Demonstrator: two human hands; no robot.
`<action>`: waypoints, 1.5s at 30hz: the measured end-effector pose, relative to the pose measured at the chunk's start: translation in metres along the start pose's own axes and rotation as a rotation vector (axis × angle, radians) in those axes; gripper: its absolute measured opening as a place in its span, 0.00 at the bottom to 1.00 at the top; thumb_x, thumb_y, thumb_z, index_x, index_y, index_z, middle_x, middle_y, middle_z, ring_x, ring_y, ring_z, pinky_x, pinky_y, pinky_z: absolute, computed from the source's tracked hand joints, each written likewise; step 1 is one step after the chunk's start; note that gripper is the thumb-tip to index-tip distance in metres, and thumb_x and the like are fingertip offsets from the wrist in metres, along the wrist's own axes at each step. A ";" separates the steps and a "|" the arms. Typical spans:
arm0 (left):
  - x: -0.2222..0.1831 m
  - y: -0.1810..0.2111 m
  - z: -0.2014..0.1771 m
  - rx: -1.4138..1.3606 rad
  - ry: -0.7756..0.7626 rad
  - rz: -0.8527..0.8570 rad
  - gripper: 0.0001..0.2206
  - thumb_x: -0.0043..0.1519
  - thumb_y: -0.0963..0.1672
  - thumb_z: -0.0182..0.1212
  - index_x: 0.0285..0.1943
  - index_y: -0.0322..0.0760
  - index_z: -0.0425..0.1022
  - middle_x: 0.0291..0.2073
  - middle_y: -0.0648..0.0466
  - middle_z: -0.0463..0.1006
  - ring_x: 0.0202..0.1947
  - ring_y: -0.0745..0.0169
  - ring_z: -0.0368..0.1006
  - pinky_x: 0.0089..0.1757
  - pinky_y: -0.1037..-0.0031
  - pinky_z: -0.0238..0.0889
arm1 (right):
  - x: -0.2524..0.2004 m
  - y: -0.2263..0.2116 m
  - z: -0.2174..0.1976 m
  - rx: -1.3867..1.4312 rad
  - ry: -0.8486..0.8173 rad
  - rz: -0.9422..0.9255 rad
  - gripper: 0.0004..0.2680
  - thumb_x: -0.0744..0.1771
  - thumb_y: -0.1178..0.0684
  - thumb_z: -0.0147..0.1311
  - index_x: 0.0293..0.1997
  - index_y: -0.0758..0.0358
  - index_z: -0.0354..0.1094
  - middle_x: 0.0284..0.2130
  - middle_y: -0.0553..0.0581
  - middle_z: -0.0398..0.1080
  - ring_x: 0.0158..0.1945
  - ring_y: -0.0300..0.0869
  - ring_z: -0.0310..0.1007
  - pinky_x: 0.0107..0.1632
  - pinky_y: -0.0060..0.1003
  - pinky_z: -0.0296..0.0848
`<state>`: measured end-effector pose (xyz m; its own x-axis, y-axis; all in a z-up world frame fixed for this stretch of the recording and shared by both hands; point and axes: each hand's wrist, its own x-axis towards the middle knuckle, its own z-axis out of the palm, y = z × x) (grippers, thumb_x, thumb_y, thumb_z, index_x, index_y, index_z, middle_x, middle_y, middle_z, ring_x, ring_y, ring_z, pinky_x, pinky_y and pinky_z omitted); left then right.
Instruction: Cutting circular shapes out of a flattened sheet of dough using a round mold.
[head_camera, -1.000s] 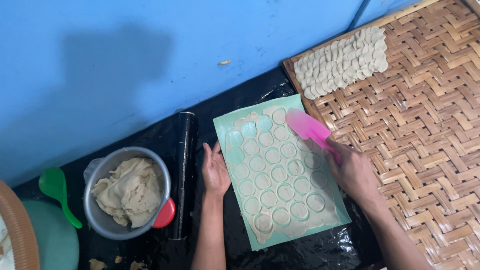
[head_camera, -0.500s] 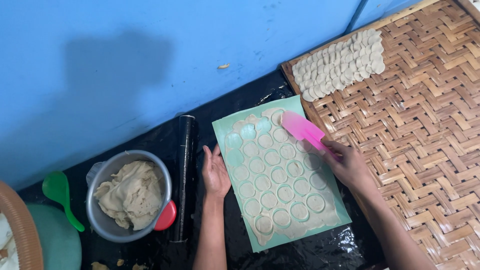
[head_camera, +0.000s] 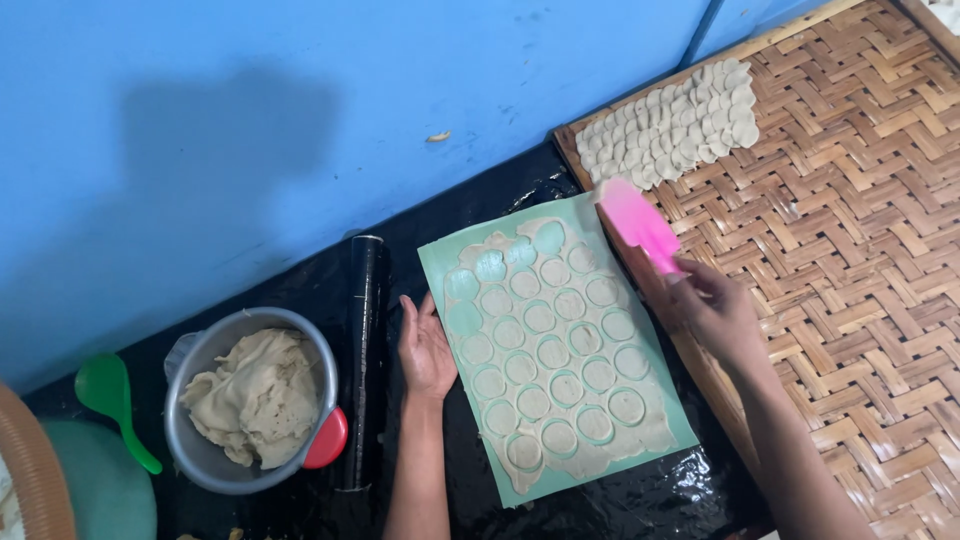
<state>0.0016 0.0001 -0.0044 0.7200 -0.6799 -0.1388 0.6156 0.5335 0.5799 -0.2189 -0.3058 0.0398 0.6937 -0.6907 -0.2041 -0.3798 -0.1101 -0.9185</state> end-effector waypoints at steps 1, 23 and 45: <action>0.000 -0.001 -0.002 -0.012 -0.004 -0.001 0.36 0.70 0.60 0.37 0.74 0.27 0.61 0.62 0.40 0.73 0.62 0.50 0.69 0.60 0.62 0.62 | -0.001 -0.008 -0.003 -0.109 0.076 -0.007 0.15 0.69 0.49 0.55 0.62 0.63 0.72 0.31 0.55 0.76 0.31 0.36 0.72 0.33 0.32 0.69; 0.000 -0.002 -0.002 -0.024 -0.023 0.009 0.36 0.70 0.60 0.38 0.74 0.27 0.60 0.62 0.40 0.73 0.63 0.50 0.69 0.61 0.60 0.61 | -0.024 -0.037 -0.016 -0.836 0.301 -0.097 0.14 0.70 0.46 0.53 0.62 0.56 0.74 0.39 0.66 0.80 0.34 0.53 0.81 0.37 0.49 0.78; -0.002 0.001 0.002 0.016 -0.017 0.007 0.37 0.70 0.61 0.37 0.73 0.27 0.62 0.62 0.41 0.74 0.62 0.51 0.70 0.62 0.61 0.61 | -0.067 -0.042 0.019 -0.749 0.099 -0.223 0.15 0.67 0.47 0.55 0.59 0.54 0.74 0.38 0.64 0.78 0.32 0.55 0.81 0.38 0.49 0.78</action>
<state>-0.0003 0.0012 -0.0021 0.7189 -0.6845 -0.1211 0.6051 0.5304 0.5938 -0.2380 -0.2414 0.0853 0.7579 -0.6520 0.0217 -0.5735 -0.6817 -0.4543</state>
